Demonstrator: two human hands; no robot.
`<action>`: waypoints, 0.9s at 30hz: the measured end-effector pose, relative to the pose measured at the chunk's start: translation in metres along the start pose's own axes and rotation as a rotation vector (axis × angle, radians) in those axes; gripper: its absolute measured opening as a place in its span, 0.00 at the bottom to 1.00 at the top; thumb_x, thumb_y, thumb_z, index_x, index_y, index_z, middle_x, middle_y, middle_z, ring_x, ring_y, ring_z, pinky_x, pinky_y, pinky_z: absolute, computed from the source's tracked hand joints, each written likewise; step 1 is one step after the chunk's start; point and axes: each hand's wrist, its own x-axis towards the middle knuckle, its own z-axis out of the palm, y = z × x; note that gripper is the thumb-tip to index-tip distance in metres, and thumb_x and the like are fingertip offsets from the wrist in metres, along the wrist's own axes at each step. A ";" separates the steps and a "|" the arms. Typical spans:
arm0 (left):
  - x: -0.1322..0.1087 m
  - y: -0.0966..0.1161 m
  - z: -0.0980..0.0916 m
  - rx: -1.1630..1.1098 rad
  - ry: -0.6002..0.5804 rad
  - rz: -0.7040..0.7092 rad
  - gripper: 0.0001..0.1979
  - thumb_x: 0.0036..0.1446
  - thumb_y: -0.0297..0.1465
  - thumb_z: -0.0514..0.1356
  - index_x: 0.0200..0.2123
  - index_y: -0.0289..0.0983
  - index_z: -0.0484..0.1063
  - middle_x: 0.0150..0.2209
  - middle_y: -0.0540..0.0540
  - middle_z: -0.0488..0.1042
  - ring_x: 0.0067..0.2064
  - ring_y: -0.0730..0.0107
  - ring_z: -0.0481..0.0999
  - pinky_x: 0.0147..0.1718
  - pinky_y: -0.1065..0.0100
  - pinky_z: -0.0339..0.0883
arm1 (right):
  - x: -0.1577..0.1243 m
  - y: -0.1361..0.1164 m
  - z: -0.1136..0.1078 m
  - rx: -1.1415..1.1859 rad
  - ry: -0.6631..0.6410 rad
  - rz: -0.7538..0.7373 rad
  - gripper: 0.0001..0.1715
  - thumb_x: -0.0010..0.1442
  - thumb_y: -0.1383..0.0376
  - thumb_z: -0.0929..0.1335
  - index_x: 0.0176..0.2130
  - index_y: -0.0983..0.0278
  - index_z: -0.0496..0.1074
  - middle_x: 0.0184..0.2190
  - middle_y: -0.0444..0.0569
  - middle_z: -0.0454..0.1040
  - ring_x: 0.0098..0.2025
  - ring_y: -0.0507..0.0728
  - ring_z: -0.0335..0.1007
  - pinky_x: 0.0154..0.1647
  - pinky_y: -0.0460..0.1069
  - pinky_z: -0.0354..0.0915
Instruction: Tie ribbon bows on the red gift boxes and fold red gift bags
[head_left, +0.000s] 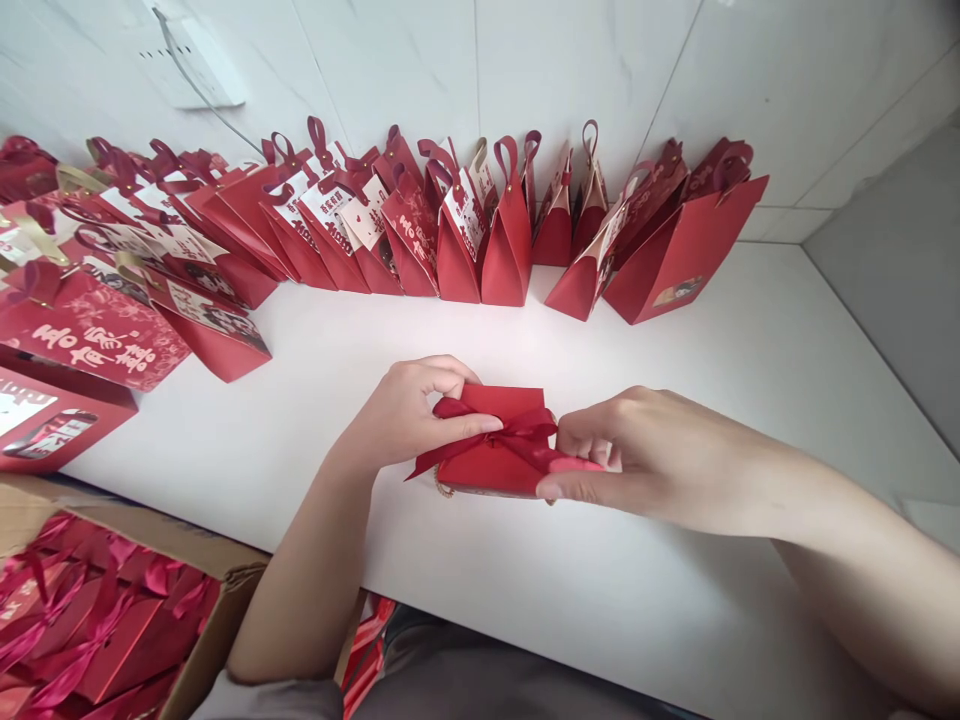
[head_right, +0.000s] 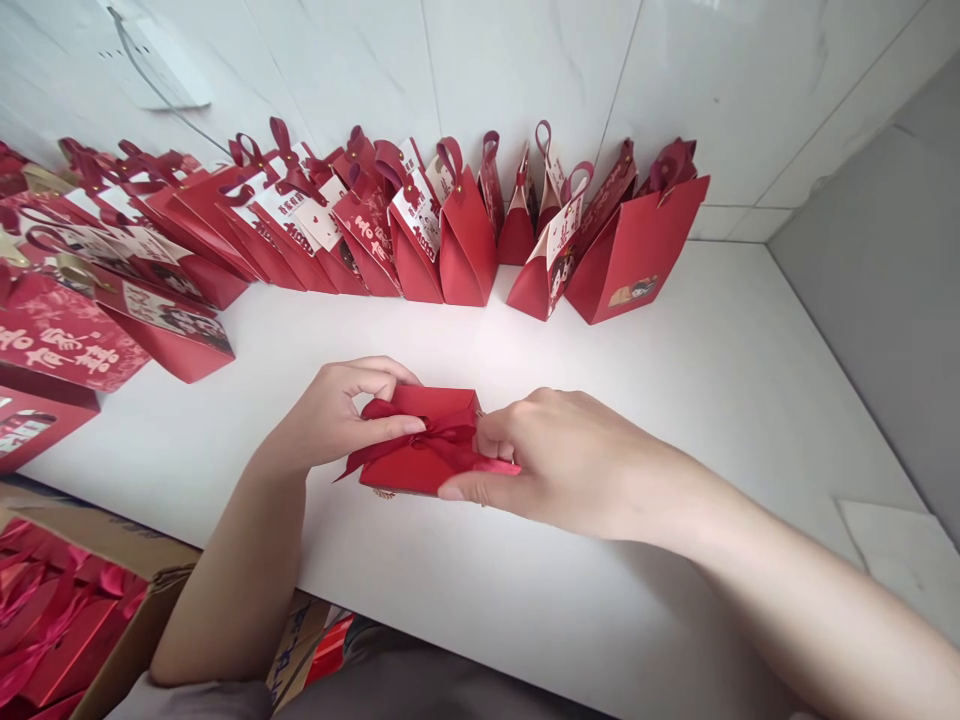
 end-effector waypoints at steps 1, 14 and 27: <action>0.000 0.000 0.000 0.000 0.000 0.001 0.24 0.51 0.44 0.67 0.18 0.36 0.60 0.42 0.44 0.76 0.39 0.66 0.75 0.38 0.66 0.68 | 0.000 0.000 0.000 0.021 -0.013 0.009 0.16 0.62 0.53 0.67 0.29 0.59 0.75 0.19 0.41 0.69 0.19 0.50 0.57 0.22 0.48 0.51; -0.002 0.006 0.008 0.035 0.092 -0.046 0.19 0.55 0.43 0.64 0.21 0.37 0.67 0.40 0.46 0.76 0.38 0.68 0.76 0.38 0.66 0.68 | 0.017 0.011 -0.012 0.667 0.056 -0.003 0.19 0.62 0.53 0.67 0.26 0.63 0.70 0.27 0.45 0.74 0.31 0.53 0.68 0.36 0.49 0.65; -0.001 0.008 0.017 0.043 0.139 -0.088 0.27 0.57 0.45 0.61 0.17 0.36 0.53 0.39 0.46 0.76 0.36 0.68 0.75 0.38 0.64 0.67 | 0.017 0.011 -0.010 0.601 0.108 -0.011 0.17 0.65 0.58 0.64 0.28 0.63 0.68 0.27 0.46 0.71 0.29 0.52 0.63 0.34 0.49 0.65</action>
